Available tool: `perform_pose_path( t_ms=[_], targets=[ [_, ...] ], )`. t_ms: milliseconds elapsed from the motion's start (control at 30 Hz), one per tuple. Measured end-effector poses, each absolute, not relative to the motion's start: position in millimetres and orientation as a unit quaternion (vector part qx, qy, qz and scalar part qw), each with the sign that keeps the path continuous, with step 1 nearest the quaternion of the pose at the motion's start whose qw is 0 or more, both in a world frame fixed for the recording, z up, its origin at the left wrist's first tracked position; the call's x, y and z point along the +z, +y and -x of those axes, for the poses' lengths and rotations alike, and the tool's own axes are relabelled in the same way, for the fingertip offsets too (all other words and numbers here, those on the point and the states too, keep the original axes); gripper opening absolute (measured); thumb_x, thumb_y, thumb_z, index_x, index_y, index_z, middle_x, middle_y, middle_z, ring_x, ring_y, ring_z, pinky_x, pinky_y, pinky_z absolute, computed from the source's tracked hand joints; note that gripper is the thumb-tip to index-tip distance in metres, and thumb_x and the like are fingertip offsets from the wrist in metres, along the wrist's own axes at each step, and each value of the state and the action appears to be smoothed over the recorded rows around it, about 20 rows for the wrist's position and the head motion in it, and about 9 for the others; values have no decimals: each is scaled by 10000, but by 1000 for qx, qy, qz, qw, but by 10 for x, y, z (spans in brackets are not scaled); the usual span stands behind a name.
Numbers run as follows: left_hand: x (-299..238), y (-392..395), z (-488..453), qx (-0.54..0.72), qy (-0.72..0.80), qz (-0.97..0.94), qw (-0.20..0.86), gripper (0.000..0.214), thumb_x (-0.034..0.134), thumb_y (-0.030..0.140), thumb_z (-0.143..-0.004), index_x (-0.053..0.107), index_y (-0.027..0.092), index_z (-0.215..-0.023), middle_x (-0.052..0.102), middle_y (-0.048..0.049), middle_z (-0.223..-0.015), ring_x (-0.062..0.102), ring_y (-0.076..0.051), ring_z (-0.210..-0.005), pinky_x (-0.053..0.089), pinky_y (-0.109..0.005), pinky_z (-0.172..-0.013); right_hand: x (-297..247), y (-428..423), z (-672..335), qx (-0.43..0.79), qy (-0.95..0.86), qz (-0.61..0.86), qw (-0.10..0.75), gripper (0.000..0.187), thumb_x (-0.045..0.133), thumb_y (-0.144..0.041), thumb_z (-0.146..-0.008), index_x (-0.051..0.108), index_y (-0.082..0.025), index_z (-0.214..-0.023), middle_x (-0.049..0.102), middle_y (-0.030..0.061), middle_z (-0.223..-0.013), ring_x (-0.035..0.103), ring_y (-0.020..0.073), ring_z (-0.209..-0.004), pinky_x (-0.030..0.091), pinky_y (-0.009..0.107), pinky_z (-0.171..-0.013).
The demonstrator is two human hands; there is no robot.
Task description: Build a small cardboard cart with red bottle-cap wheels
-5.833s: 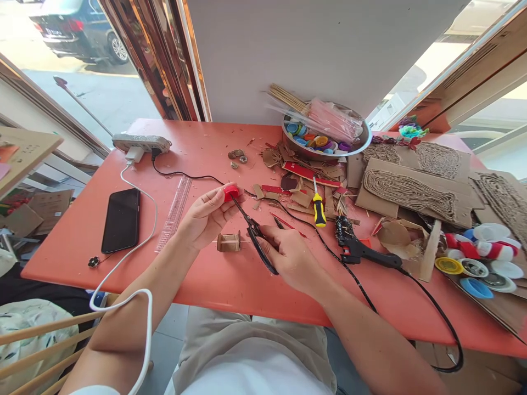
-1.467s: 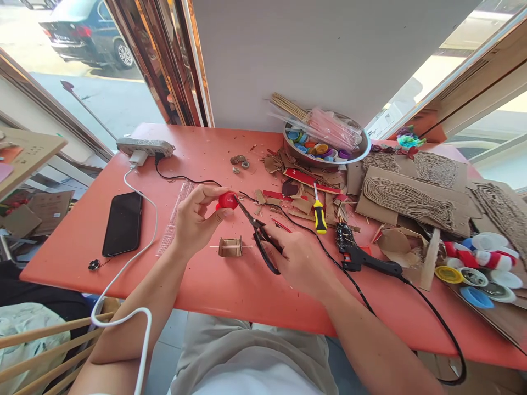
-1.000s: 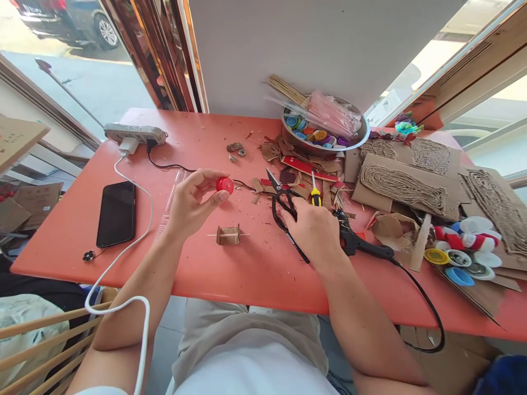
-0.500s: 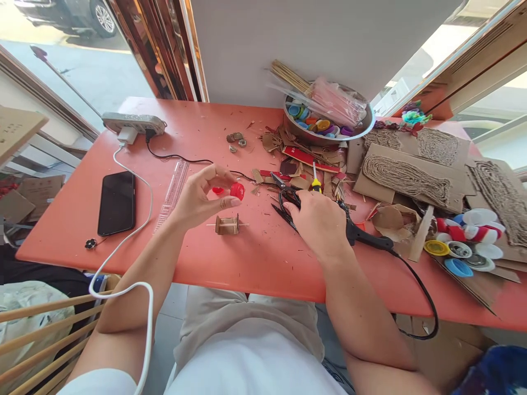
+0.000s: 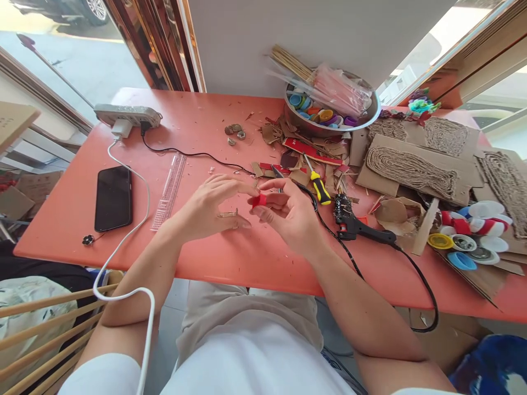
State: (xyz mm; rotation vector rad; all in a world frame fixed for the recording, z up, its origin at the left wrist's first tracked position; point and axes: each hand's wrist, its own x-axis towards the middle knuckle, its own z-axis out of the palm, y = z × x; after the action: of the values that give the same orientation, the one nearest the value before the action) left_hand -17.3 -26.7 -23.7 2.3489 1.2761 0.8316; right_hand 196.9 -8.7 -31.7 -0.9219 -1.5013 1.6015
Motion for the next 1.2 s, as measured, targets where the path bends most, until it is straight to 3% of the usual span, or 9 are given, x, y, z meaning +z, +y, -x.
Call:
perform_pose_path(
  t_ms=[133, 233, 367, 467, 633, 767, 933, 1200],
  targets=[
    [-130, -314, 315, 156, 476, -839, 212, 130, 762, 335, -902, 744, 243, -992, 805, -22, -935, 743, -231, -923, 557, -380, -964, -309, -19, -2038, 594, -593, 380, 390, 635, 864, -761, -705, 568, -265, -968, 799, 44, -923, 785, 213, -907, 644, 357, -813],
    [-125, -351, 294, 91, 495, -845, 179, 38, 697, 250, -891, 722, 238, -916, 772, -7, -832, 736, -234, -864, 550, -388, -955, -298, -11, -2059, 586, -599, 378, 393, 621, 847, -764, -728, 571, -265, -973, 803, 49, -934, 787, 213, -903, 647, 360, -810],
    [-186, -354, 202, 51, 489, -860, 139, 146, 600, 147, -869, 666, 228, -768, 765, -17, -774, 718, -224, -760, 548, -412, -972, -300, -30, -2056, 585, -606, 377, 384, 569, 858, -711, -761, 578, -266, -980, 799, 48, -955, 781, 212, -917, 646, 357, -812],
    [-225, -334, 190, 69, 485, -863, 121, 246, 532, 114, -889, 638, 235, -703, 748, -8, -708, 693, -200, -686, 539, -440, -1039, -330, -24, -2055, 582, -608, 385, 379, 536, 863, -680, -770, 591, -268, -978, 784, 42, -952, 769, 213, -934, 644, 370, -841],
    [-209, -330, 205, 152, 503, -847, 74, 307, 466, 109, -925, 677, 258, -759, 764, 17, -745, 723, -191, -756, 461, -518, -1195, -407, 18, -2063, 572, -618, 392, 369, 431, 882, -559, -773, 640, -266, -976, 743, 27, -950, 736, 200, -927, 638, 380, -883],
    [-190, -347, 186, 188, 512, -837, 50, 328, 454, 129, -966, 718, 273, -837, 770, 23, -775, 739, -187, -778, 410, -576, -1245, -431, 13, -2055, 583, -633, 383, 336, 309, 801, -452, -828, 673, -269, -1042, 709, 10, -960, 708, 163, -826, 630, 330, -762],
    [-190, -366, 158, 217, 503, -836, 39, 343, 453, 159, -997, 735, 281, -844, 778, 21, -797, 755, -196, -858, 326, -646, -1294, -449, -30, -2010, 580, -645, 384, 317, 268, 734, -489, -876, 664, -245, -961, 684, 14, -925, 662, 139, -708, 567, 284, -614],
    [-160, -375, 122, 247, 511, -820, 74, 327, 516, 179, -973, 762, 336, -825, 783, 38, -829, 740, -202, -869, 242, -697, -1321, -448, -58, -1985, 476, -706, 392, 348, 332, 690, -573, -944, 684, -265, -822, 701, 39, -890, 653, 193, -825, 559, 319, -665]
  ],
)
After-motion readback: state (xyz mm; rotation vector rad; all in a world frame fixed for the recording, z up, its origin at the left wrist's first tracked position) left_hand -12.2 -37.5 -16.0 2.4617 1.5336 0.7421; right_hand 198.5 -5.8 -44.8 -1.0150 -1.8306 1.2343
